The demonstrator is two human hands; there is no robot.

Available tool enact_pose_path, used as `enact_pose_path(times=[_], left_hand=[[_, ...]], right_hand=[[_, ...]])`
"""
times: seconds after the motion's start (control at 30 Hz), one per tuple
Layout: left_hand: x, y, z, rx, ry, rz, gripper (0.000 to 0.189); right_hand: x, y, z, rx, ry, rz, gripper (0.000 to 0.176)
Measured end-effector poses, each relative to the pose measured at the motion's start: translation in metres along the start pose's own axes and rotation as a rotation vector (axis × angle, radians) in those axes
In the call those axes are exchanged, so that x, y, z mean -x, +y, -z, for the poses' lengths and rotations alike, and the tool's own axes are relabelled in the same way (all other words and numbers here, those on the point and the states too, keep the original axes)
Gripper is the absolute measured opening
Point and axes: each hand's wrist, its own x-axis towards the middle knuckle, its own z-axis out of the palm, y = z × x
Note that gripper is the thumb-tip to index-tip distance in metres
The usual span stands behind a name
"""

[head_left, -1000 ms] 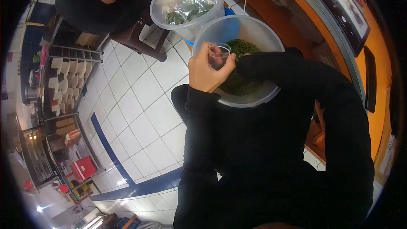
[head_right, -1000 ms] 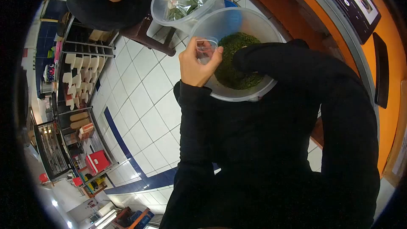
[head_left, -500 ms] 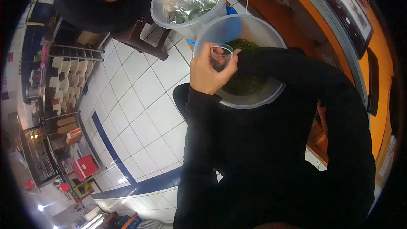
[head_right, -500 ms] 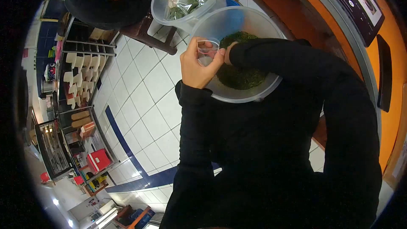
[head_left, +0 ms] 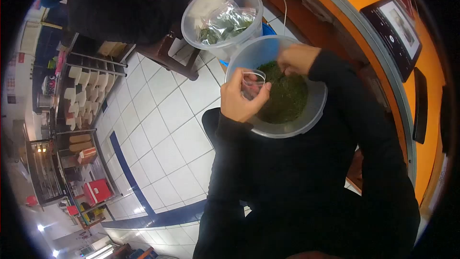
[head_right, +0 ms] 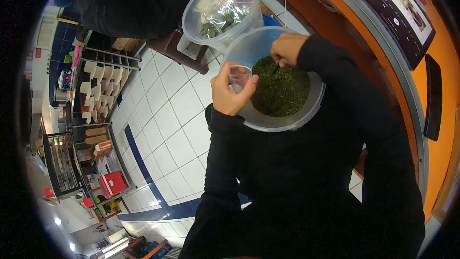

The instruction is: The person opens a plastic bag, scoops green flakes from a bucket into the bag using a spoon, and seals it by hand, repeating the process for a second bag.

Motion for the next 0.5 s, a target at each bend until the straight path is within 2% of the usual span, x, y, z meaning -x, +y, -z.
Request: enact_pose_path(times=[0.07, 0.1, 0.17, 0.37, 0.4, 0.47, 0.5], left_hand=[[0.000, 0.003, 0.000, -0.022, -0.012, 0.000, 0.034], [0.000, 0.003, 0.000, -0.028, -0.012, -0.005, 0.034], [0.000, 0.000, -0.002, -0.069, -0.042, -0.007, 0.039], [-0.002, -0.001, -0.007, -0.178, -0.075, -0.042, 0.041], [-0.002, 0.002, -0.007, -0.181, -0.074, -0.044, 0.041], [-0.004, 0.007, -0.005, -0.231, -0.112, 0.008, 0.041], [-0.004, 0.006, -0.005, -0.236, -0.112, 0.003, 0.041]], right_hand=[[0.028, -0.012, 0.025, -0.035, 0.158, -0.138, 0.016], [0.039, -0.014, 0.034, -0.034, 0.166, -0.134, 0.016], [0.057, -0.017, 0.051, -0.007, 0.362, -0.144, 0.012], [0.075, -0.023, 0.078, 0.135, 0.587, -0.002, 0.011], [0.071, -0.026, 0.077, 0.135, 0.590, 0.000, 0.011], [0.055, -0.034, 0.066, 0.079, 0.459, 0.012, 0.013], [0.049, -0.041, 0.054, 0.149, 0.514, 0.085, 0.014]])
